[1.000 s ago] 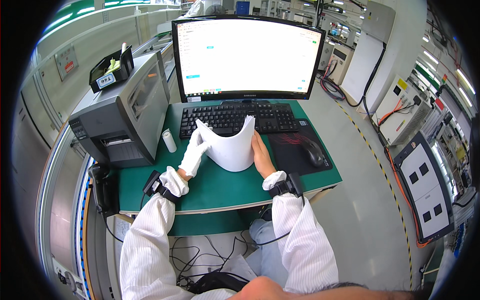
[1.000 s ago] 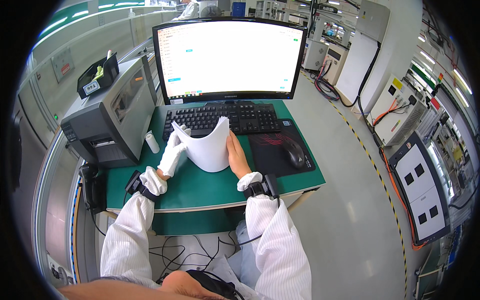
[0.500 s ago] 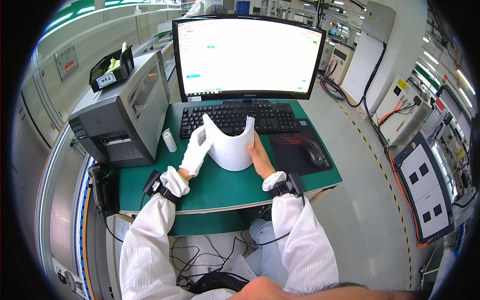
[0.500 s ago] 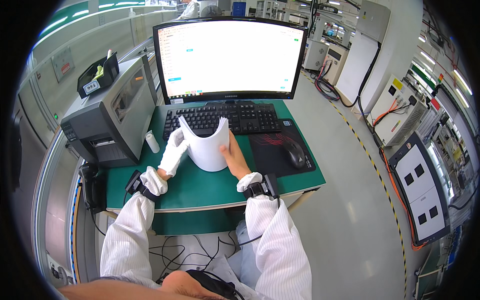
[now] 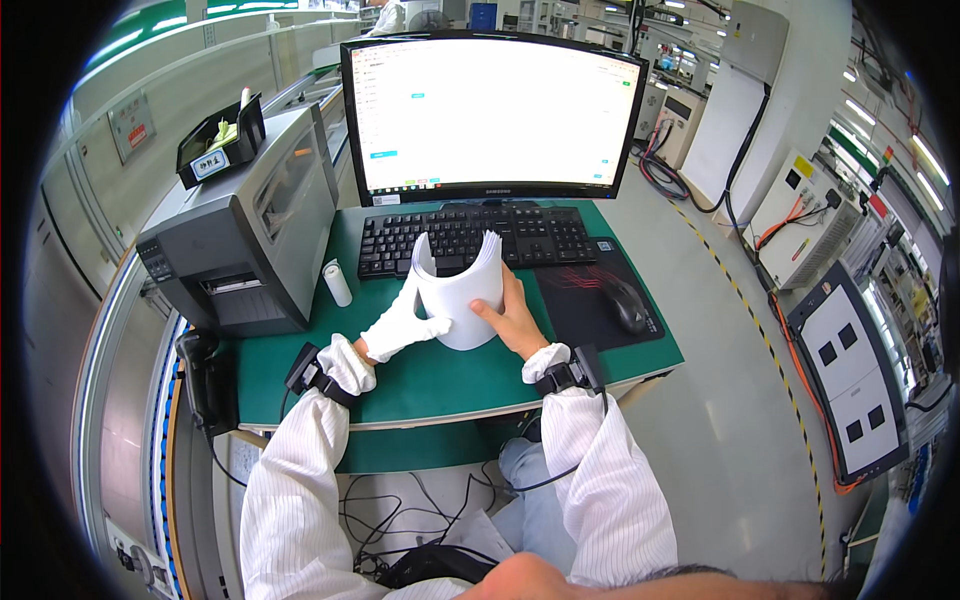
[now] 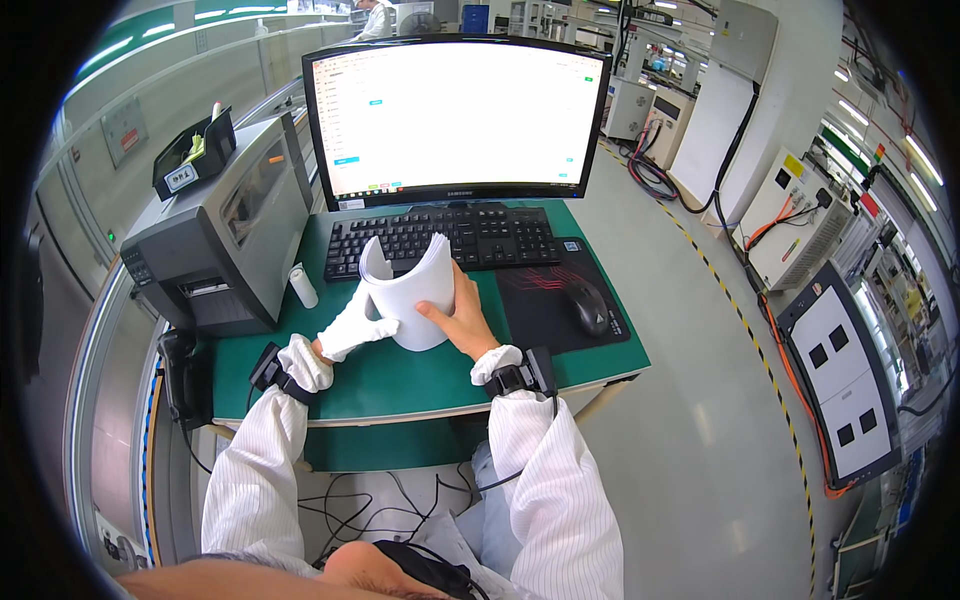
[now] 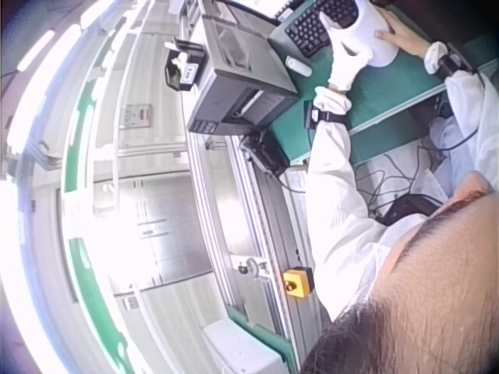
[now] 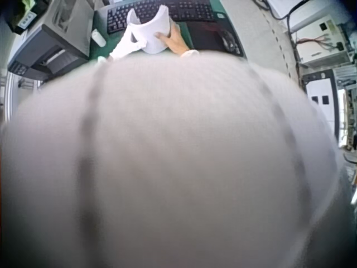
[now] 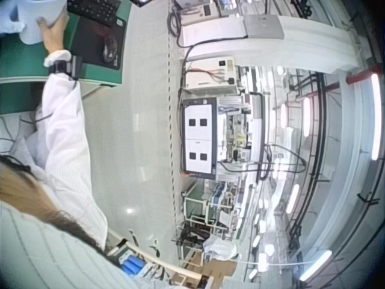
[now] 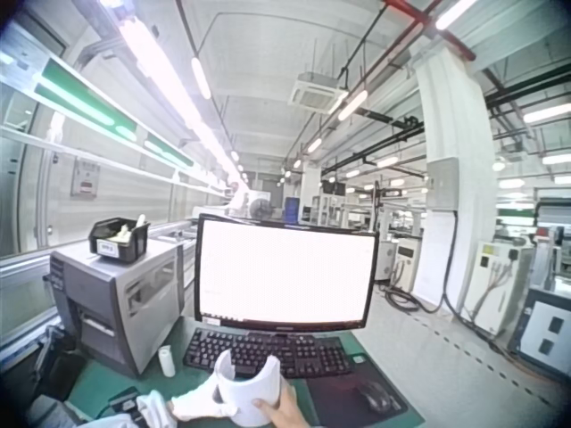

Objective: Reviewing and handling a document at a computer workstation in a factory setting.

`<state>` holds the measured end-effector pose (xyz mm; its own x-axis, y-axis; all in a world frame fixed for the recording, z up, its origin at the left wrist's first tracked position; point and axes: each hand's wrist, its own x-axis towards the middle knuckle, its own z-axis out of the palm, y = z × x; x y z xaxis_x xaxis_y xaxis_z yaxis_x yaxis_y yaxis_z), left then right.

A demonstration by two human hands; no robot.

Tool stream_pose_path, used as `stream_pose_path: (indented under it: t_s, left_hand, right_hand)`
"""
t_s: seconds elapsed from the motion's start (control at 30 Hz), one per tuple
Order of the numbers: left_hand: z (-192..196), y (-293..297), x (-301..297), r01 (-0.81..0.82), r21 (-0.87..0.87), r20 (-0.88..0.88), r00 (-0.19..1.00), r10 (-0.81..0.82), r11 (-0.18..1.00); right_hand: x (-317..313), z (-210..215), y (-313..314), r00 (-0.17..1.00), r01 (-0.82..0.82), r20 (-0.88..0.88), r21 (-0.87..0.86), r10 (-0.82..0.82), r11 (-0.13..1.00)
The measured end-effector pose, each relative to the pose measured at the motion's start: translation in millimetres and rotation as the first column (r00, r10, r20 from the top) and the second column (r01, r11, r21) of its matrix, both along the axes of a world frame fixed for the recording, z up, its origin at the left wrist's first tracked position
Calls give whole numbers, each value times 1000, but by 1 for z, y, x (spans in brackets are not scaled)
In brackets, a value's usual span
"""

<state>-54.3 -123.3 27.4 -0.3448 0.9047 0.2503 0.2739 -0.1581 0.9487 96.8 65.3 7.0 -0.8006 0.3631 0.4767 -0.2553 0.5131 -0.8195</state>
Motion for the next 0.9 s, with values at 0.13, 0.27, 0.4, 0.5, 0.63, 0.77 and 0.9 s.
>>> stream_pose_path:
  t_s: [0.13, 0.27, 0.4, 0.5, 0.63, 0.77, 0.9]
  left_hand:
    - [5, 1, 11, -9, -19, 6, 1000, 9, 1000]
    - [-5, -2, 4, -70, -56, -33, 997, 69, 996]
    - [-4, 0, 4, -154, -34, -185, 972, 145, 987]
    - [-5, 2, 5, -149, -28, -146, 979, 143, 989]
    - [-6, 3, 5, -108, -17, -65, 992, 107, 994]
    - [-9, 0, 1, -101, 15, -79, 992, 102, 995]
    - [-6, 5, 6, -122, 36, -110, 986, 125, 992]
  right_hand:
    - [0, -4, 3, 996, 89, -8, 175, -89, 981]
    - [1, 2, -3, 995, 42, 84, 138, -54, 990]
    - [0, 0, 2, 998, 46, 37, 83, -49, 996]
    - [-4, -6, 5, 995, 97, -31, 104, -94, 990]
    - [-3, -1, 2, 993, 99, -65, -21, -100, 995]
    - [1, 10, -5, 999, 38, -4, -109, -38, 993]
    - [1, 5, -2, 996, -7, -91, -49, 2, 999]
